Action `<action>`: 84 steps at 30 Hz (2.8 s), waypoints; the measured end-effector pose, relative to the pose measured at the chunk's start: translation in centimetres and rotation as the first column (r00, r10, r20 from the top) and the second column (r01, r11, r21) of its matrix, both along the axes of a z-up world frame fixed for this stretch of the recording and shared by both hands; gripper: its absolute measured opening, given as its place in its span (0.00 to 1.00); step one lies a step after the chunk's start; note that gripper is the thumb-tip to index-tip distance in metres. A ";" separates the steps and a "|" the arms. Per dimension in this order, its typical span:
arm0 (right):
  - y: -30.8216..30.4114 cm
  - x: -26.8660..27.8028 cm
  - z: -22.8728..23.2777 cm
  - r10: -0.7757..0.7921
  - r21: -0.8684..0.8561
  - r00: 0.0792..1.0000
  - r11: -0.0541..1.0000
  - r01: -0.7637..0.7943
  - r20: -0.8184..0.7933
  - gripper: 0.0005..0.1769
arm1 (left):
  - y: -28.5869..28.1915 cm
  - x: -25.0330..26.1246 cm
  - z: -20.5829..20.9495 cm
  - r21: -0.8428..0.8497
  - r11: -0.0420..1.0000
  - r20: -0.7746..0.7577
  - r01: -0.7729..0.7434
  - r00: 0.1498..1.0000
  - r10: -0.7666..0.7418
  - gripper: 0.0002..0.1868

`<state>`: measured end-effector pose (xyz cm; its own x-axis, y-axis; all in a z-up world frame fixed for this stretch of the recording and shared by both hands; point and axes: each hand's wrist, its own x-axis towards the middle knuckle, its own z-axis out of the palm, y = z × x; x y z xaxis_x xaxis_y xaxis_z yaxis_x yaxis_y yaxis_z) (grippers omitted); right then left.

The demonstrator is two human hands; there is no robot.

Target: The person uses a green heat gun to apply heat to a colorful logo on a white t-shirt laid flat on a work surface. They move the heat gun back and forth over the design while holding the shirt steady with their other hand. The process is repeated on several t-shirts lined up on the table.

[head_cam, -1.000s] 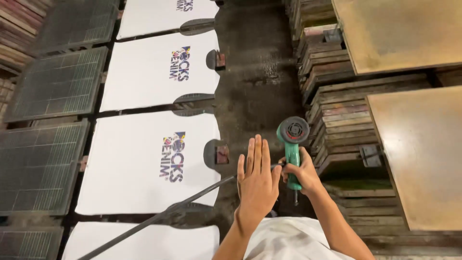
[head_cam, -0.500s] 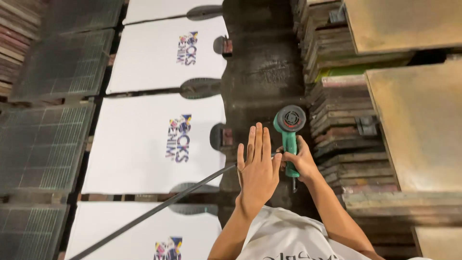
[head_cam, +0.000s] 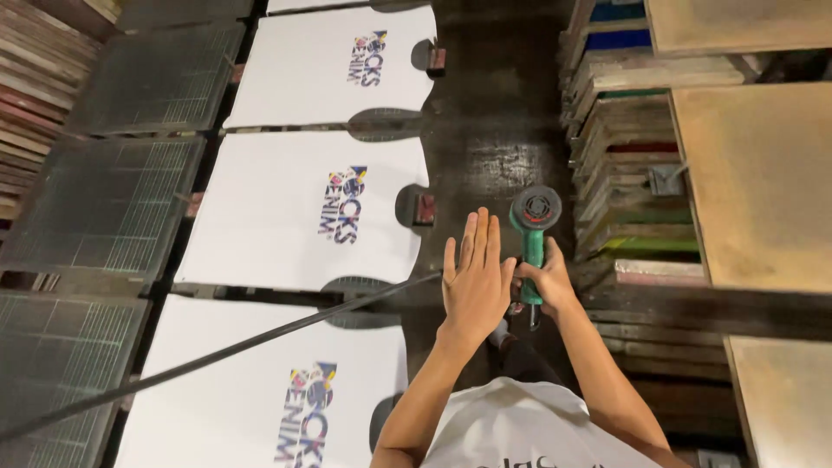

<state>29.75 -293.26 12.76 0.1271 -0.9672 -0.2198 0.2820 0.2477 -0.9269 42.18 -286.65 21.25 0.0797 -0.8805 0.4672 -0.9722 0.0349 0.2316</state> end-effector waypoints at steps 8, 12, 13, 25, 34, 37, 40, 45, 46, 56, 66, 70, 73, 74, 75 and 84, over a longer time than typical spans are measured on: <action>-18.1 8.5 -4.7 0.233 0.031 0.972 0.972 -0.234 0.029 0.29 | -15.7 7.8 -1.7 -0.006 0.971 0.099 -0.238 0.966 0.238 0.30; -22.6 11.7 -7.6 0.298 0.090 0.954 0.950 -0.299 0.023 0.27 | -20.0 11.6 -3.1 0.202 0.944 0.090 -0.262 0.964 0.249 0.31; -23.2 12.2 -8.9 0.309 0.100 0.951 0.946 -0.309 0.023 0.27 | -20.4 12.2 -3.8 0.212 0.939 0.089 -0.272 0.962 0.259 0.31; -38.4 13.1 -4.3 0.418 -0.121 0.869 0.908 -0.401 0.263 0.24 | -22.4 24.3 -18.0 0.695 0.597 0.186 -0.400 0.903 0.388 0.38; -50.5 8.4 -0.3 0.284 0.190 0.955 0.946 -0.263 -0.089 0.31 | -42.7 23.4 -10.7 0.568 0.762 -0.142 -0.311 0.875 0.463 0.39; -55.5 7.2 -3.1 0.268 0.136 0.959 0.957 -0.254 -0.093 0.28 | -52.8 21.5 -8.9 0.313 0.903 -0.125 -0.296 0.929 0.348 0.38; -61.9 7.0 -3.4 0.171 0.255 0.947 0.962 -0.100 -0.274 0.24 | -62.1 19.6 -8.7 0.262 0.923 -0.065 -0.280 0.950 0.307 0.39; -73.5 7.4 2.7 0.211 0.285 0.917 0.952 -0.113 -0.339 0.36 | -75.3 17.3 -7.5 0.294 0.913 -0.127 -0.282 0.935 0.330 0.41; -75.8 7.1 2.5 0.223 0.288 0.915 0.949 -0.125 -0.337 0.36 | -77.3 17.0 -7.1 0.296 0.909 -0.124 -0.294 0.932 0.342 0.41; -95.1 8.6 -0.5 0.334 0.129 0.918 0.941 -0.312 -0.214 0.36 | -91.9 19.4 -9.7 0.363 0.814 -0.134 -0.453 0.839 0.527 0.41; -117.2 15.7 -4.9 0.547 0.171 0.836 0.821 -0.545 0.036 0.36 | -102.6 29.5 -19.9 0.391 0.673 -0.142 -0.628 0.681 0.718 0.44; -123.8 20.1 -1.1 0.583 0.364 0.785 0.792 -0.491 -0.211 0.34 | -105.2 32.6 -20.4 0.451 0.605 -0.255 -0.657 0.554 0.792 0.43; -128.7 22.4 -1.6 0.586 0.327 0.746 0.806 -0.494 -0.317 0.31 | -106.7 34.1 -20.8 0.492 0.512 -0.211 -0.704 0.475 0.855 0.43; -130.4 23.2 -1.8 0.608 0.345 0.675 0.793 -0.501 -0.418 0.27 | -107.2 34.5 -20.6 0.499 0.499 -0.222 -0.708 0.453 0.864 0.44; -132.0 23.9 -2.0 0.622 0.362 0.593 0.782 -0.508 -0.512 0.25 | -107.7 34.8 -20.5 0.505 0.486 -0.233 -0.713 0.430 0.872 0.44; -140.7 34.2 4.5 0.685 0.450 0.250 0.667 -0.594 -0.685 0.20 | -112.9 35.0 -21.4 0.595 0.223 -0.211 -0.773 0.117 0.970 0.44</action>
